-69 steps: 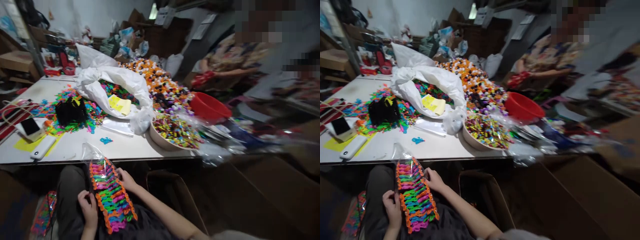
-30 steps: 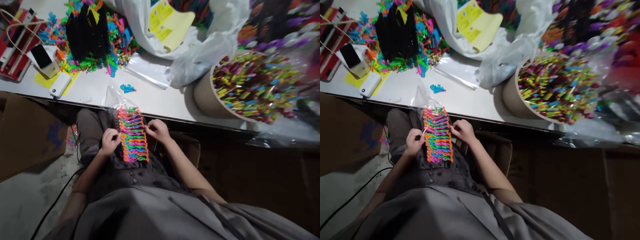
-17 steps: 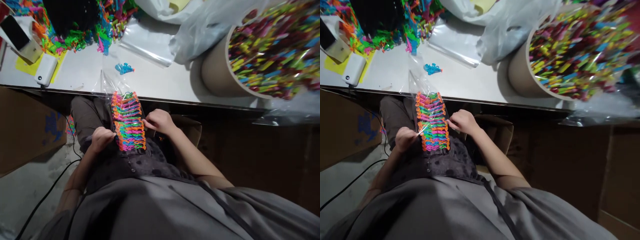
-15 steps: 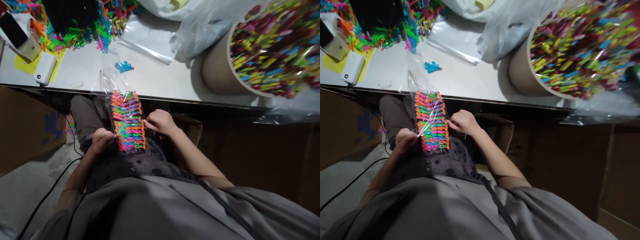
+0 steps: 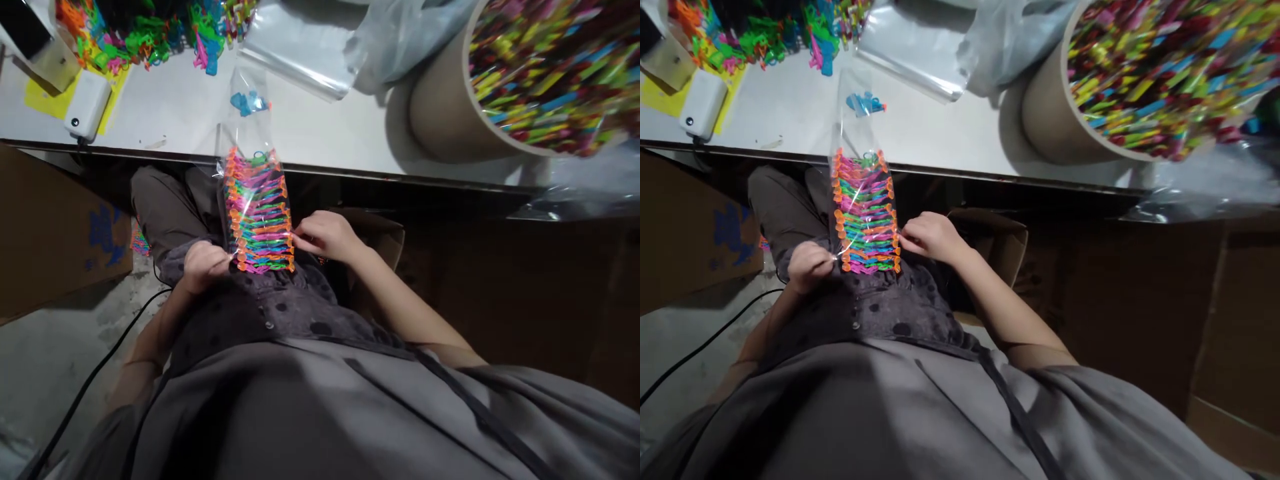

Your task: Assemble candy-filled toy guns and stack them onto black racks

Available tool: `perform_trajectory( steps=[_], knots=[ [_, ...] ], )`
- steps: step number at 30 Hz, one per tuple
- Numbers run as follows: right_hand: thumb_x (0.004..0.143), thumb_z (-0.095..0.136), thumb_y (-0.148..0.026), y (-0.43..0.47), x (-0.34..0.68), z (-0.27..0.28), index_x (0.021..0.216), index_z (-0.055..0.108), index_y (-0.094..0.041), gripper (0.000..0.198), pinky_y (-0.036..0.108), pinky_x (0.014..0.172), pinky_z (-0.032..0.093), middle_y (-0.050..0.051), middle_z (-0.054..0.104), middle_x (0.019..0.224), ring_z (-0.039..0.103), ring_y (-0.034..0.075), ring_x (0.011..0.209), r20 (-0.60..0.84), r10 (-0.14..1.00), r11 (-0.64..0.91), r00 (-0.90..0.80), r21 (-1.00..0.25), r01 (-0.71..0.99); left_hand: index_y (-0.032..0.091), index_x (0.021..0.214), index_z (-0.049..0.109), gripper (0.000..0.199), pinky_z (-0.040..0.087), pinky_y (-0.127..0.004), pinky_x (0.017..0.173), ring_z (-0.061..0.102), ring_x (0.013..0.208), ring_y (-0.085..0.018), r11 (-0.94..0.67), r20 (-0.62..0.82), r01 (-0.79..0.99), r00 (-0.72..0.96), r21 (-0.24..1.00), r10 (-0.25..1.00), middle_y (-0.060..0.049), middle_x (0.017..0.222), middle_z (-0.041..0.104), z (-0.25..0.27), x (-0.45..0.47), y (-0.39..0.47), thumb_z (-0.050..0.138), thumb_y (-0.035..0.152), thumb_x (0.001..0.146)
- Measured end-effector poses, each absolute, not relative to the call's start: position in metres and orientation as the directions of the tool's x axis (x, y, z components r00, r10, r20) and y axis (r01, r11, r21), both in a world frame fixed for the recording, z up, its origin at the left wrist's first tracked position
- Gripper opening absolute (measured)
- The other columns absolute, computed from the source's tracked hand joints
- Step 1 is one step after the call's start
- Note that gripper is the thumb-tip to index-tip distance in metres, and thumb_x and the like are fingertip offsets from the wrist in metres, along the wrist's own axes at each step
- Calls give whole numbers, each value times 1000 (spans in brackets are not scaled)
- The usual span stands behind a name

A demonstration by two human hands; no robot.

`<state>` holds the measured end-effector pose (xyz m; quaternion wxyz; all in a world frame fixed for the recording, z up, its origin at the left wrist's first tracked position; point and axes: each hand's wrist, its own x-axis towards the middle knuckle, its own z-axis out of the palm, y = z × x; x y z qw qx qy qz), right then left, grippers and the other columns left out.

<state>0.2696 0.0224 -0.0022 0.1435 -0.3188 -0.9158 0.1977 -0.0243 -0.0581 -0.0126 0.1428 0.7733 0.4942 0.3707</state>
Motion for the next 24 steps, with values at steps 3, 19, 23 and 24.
perform_trajectory(
  steps=[3,19,23,24],
  knots=[
    [91,43,-43,26,265,9,66,56,-20,37,29,58,36,2,57,58,52,11,55,179,649,728,-739,-430,535,18,65,57,25,43,-26,63,56,58,-10,-520,619,689,130,505,774,0,59,61,4,-15,-53,53,31,86],
    [90,43,-41,17,252,106,68,60,-20,36,27,61,30,2,61,64,50,12,58,8,592,777,-806,-271,569,20,76,57,13,45,-25,60,55,59,-9,-639,775,552,-20,535,632,4,64,60,44,-11,-87,67,12,72],
    [93,38,-42,23,246,98,67,59,-19,40,27,58,28,2,58,60,47,12,55,-10,578,778,-816,-295,555,19,75,56,14,45,-25,57,54,57,-9,-688,783,552,97,471,614,4,61,60,44,-16,-88,67,11,72],
    [93,37,-41,25,242,95,66,57,-18,41,27,58,29,2,57,59,47,12,54,-13,572,782,-820,-293,551,19,74,55,13,45,-25,57,53,56,-9,-676,778,561,89,477,623,4,60,59,43,-17,-88,66,11,72]
  ],
)
